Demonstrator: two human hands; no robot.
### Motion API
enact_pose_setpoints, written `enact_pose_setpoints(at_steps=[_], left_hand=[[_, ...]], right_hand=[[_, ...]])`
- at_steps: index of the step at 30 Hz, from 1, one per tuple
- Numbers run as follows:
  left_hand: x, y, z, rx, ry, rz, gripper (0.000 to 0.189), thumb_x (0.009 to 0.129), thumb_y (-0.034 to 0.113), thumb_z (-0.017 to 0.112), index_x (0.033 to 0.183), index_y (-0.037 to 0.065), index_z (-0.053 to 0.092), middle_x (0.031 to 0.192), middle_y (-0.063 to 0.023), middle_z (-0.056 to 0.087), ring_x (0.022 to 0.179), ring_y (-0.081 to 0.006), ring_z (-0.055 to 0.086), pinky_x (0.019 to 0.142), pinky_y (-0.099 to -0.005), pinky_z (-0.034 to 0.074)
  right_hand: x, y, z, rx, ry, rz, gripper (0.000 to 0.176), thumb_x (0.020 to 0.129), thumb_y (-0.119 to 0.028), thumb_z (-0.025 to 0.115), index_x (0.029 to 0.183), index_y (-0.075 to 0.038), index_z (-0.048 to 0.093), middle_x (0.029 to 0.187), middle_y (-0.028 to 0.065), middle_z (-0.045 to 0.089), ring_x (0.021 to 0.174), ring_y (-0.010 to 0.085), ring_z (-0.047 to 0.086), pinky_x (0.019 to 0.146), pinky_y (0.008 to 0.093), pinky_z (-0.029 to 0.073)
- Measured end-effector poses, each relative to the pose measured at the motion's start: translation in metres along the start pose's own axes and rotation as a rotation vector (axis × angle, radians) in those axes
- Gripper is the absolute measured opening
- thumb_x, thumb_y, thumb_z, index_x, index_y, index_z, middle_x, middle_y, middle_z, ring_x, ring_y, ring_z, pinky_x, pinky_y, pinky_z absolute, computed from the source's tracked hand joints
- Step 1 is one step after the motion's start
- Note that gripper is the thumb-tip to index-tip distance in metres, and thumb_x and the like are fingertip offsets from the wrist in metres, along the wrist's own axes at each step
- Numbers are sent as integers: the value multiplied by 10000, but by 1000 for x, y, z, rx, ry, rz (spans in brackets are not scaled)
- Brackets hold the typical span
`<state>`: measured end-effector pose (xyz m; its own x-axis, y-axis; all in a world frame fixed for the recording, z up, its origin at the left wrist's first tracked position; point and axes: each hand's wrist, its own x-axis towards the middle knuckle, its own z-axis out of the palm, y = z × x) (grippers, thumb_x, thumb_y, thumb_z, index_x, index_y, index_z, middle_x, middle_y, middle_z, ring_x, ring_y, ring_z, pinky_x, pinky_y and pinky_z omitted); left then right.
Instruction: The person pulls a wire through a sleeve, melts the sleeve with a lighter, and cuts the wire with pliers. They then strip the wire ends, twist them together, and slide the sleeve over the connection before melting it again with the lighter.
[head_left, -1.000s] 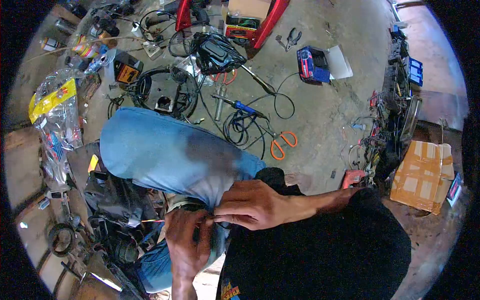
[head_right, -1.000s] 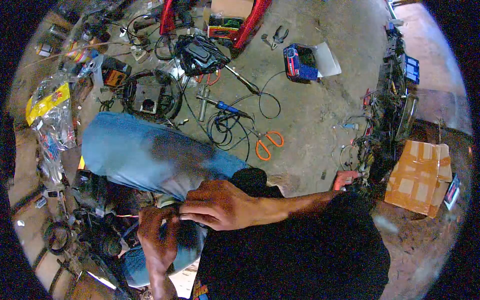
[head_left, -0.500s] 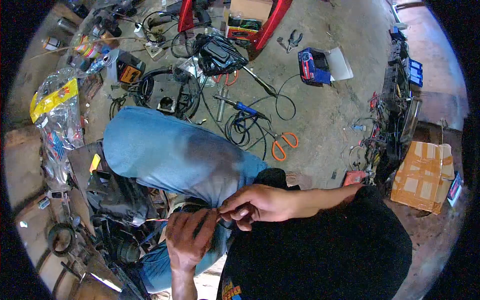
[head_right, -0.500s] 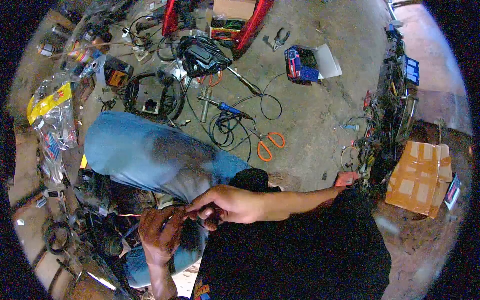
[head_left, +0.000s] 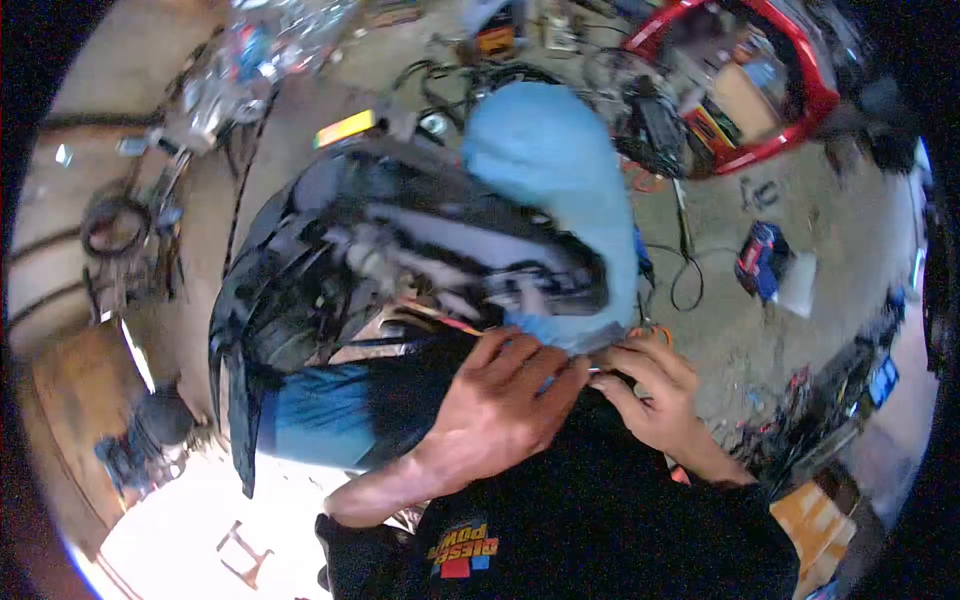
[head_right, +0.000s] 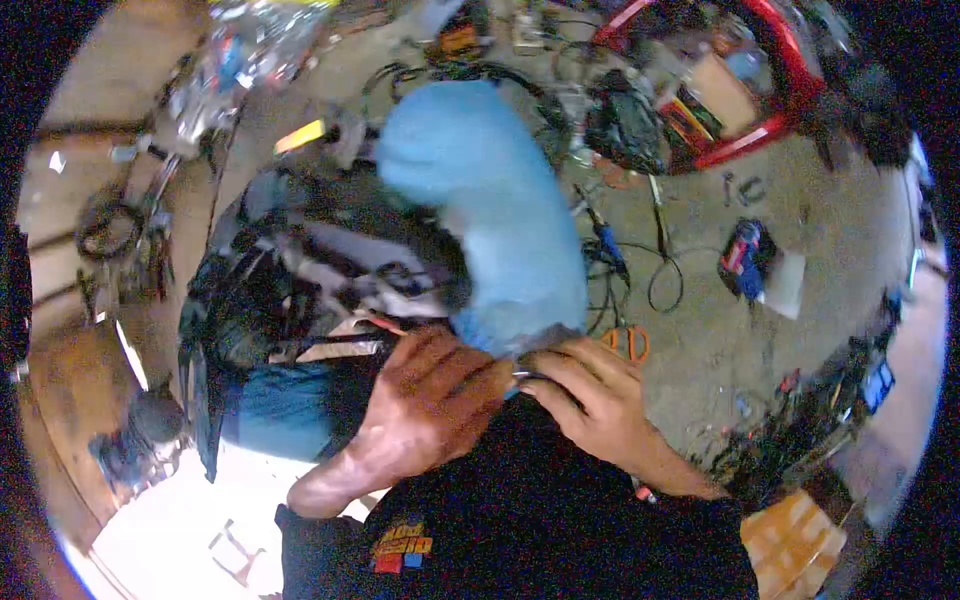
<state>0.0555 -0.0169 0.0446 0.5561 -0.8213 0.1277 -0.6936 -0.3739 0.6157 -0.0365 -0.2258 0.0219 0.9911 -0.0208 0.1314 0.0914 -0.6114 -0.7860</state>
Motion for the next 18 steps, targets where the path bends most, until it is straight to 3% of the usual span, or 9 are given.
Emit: enact_pose_setpoints(at_steps=[4, 7, 10, 13, 14, 18], left_hand=[[-5, 2, -2, -23, 68, -14, 379, 736, 139, 732, 1108, 68, 712, 972, -52, 624, 997, -239, 623, 972, -434, 492], [-10, 0, 1, -5, 2, -31, 441, 715, 131, 750, 1155, 114, 722, 1089, -53, 686, 1038, -255, 659, 1058, -463, 492], [-16, -5, 6, 28, -5, 23, 453, 711, 119, 749, 1163, 115, 722, 1094, -60, 683, 1039, -250, 658, 1073, -478, 486], [-22, -11, 10, 9, 23, 76, 449, 708, 110, 757, 1156, 117, 724, 1122, -71, 670, 1067, -268, 650, 1084, -478, 482], [-22, -10, 8, 16, 78, 79, 442, 715, 105, 772, 1154, 115, 725, 1123, -73, 663, 1062, -272, 645, 1056, -468, 493], [-36, 1, 8, 145, 364, -3, 407, 781, 145, 818, 1175, 109, 720, 1110, -54, 660, 1029, -258, 627, 976, -438, 513]], right_hand=[[5, 2, 0, 17, -23, -97, 151, 786, -78, 838, 902, -34, 753, 899, 95, 716, 741, 262, 686, 678, 372, 530], [3, -3, -1, 25, -76, -48, 125, 812, -75, 820, 903, -27, 749, 885, 113, 703, 744, 256, 682, 662, 372, 520], [3, -18, -3, 200, -207, 303, 97, 909, -99, 757, 914, -5, 732, 873, 101, 702, 773, 220, 680, 694, 355, 521], [-5, -14, 3, 769, -302, 727, 167, 995, -132, 680, 930, 20, 710, 875, 78, 704, 809, 179, 670, 741, 326, 516], [-2, -15, 1, 891, -316, 782, 220, 1035, -166, 632, 949, 26, 697, 902, 59, 709, 820, 150, 656, 771, 310, 506], [-9, -7, 10, 1141, -312, 837, 239, 1022, -203, 633, 959, 19, 693, 846, 58, 659, 774, 145, 624, 766, 320, 503]])
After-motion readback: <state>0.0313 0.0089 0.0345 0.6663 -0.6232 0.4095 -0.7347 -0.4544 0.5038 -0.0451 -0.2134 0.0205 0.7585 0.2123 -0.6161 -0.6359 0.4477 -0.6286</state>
